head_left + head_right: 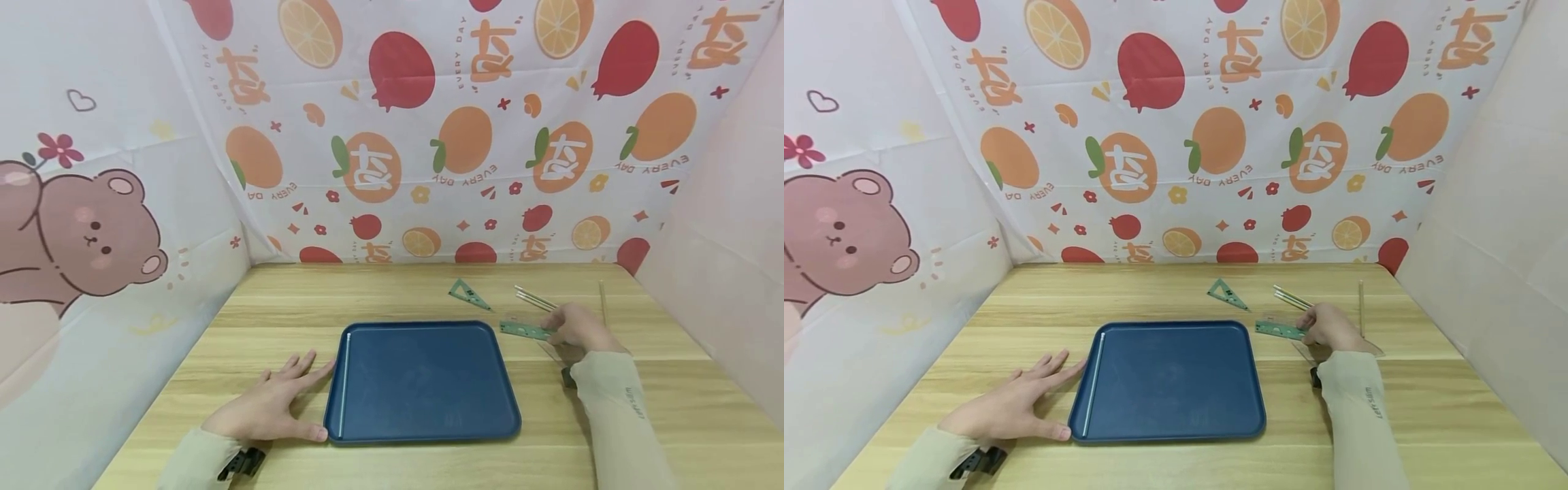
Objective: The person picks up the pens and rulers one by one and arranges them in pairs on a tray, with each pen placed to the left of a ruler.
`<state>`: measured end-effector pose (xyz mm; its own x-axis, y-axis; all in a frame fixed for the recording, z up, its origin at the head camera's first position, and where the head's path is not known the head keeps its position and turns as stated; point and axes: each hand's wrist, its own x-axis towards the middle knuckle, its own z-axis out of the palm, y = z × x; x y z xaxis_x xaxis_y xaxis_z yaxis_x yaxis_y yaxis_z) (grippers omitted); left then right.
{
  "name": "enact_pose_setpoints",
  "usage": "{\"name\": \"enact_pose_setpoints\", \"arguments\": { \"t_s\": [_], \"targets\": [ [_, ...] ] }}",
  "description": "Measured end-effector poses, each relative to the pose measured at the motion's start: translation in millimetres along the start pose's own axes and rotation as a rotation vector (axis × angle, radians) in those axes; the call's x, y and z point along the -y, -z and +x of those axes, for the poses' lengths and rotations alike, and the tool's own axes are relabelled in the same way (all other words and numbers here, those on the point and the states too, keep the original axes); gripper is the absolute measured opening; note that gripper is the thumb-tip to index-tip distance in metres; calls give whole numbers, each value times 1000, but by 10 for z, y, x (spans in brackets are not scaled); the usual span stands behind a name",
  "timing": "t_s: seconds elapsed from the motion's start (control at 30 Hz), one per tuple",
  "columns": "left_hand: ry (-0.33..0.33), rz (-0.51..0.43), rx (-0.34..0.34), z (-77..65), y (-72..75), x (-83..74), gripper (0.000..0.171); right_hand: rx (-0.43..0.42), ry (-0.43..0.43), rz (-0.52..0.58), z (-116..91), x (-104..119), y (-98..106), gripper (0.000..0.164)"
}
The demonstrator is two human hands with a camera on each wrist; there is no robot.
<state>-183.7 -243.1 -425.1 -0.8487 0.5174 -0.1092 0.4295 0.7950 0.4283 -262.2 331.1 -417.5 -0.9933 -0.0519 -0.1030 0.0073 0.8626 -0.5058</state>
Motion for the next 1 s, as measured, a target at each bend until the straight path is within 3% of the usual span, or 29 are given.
{"name": "enact_pose_setpoints", "arguments": {
  "t_s": [0.4,0.57,1.0],
  "targets": [
    [5,-7,7,2,-4,-4,113,90,50,-157,68,36,71,27],
    [7,2,-1,4,-8,5,114,111,34,-145,81,39,81,28],
    [19,6,12,12,10,9,115,101,107,-135,64,52,98,22]
  ]
}}
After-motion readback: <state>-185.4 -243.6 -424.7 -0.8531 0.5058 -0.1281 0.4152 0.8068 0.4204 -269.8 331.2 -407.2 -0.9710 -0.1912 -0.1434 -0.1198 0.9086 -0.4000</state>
